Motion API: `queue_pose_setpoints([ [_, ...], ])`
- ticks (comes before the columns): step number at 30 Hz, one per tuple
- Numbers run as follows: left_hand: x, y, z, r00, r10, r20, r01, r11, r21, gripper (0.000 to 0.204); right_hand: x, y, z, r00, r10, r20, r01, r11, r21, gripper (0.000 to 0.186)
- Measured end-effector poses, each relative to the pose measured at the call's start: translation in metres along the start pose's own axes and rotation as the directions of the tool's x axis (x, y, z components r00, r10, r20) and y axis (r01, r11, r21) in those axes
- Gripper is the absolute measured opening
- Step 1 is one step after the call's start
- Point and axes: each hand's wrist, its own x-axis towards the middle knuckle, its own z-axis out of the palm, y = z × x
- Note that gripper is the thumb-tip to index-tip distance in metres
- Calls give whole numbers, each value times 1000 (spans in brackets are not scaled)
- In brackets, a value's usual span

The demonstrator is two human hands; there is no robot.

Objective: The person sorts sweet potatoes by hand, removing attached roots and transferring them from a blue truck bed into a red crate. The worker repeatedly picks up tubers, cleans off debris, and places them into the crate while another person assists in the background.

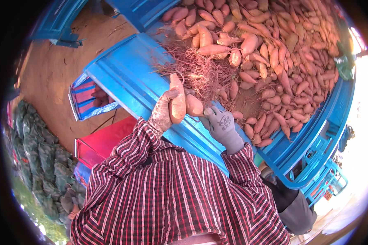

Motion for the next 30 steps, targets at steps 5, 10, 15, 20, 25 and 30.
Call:
queue_pose_setpoints([
  [5, -14, 7, -5, 999, 21, -28, -25, 992, -124, 40, 4, -17, -4, 993, -90, -77, 92, 995, 24, 22],
  [10, -12, -1, 0, 994, 76, -72, -97, 926, -365, 37, 11, -34, 23, 901, -122, -417, 130, 991, -8, 14],
  [15, 9, -6, -3, 986, 108, -131, -154, 890, -429, 52, 24, -20, 60, 838, 324, -439, -88, 874, 478, 4],
  [20, 0, 1, -12, 976, 188, -111, -218, 873, -437, 54, 21, 31, 53, 768, 633, -98, -187, 367, 911, 27],
  [25, -48, 27, -51, 916, 387, -109, -397, 827, -399, 64, -31, 59, 48, 967, 154, -203, -175, 981, -88, 40],
  [30, -102, 91, -153, 651, 627, -427, -754, 597, -273, 59, -85, 70, 55, 967, 244, -78, -241, 969, 48, 35],
])
